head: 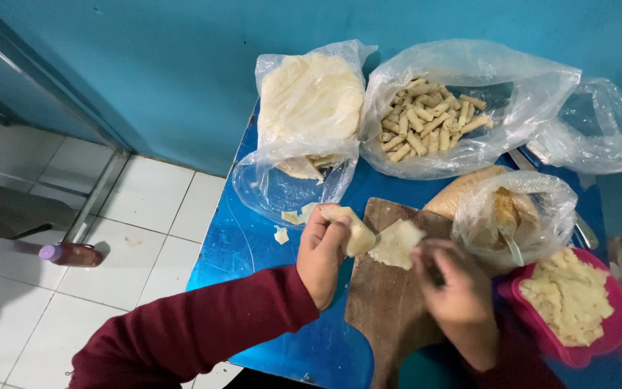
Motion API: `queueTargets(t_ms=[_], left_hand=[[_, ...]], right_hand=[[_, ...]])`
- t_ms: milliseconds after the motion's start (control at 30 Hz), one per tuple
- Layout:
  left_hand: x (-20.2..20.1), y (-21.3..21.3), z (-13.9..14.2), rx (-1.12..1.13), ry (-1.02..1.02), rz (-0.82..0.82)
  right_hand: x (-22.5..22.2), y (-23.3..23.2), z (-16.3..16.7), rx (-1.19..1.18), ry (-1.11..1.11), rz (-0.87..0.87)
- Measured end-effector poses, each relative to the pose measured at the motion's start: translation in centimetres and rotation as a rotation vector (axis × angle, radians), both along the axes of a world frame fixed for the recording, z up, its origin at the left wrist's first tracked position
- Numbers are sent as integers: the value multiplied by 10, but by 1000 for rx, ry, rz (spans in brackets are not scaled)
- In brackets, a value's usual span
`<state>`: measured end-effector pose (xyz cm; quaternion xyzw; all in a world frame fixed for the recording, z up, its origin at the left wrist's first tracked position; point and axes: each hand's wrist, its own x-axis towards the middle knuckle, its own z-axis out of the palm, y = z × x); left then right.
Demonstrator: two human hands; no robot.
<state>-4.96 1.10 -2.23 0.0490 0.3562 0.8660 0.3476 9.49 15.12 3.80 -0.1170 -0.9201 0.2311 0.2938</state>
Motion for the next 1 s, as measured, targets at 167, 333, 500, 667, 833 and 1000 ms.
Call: queueTargets(t_ms=[167,333,500,667,833,1000], left_hand=[[-4,0,2,-43,76,10],[-6,1,0,-82,64,-1],[-6,1,0,-31,16,-20],[-5,3,-6,-21,25,-34],[2,3,-12,15,158,-77],[16,2,-1,137,147,-233]], right_hand=[[-6,-19,9,40,-82,94],[-5,-22,13,67,-137,104],[-5,-26,13,86,-116,139],[-6,-27,16,92,-122,141],[-1,-25,12,-72,-86,46],[4,-5,-8,-877,-8,88]])
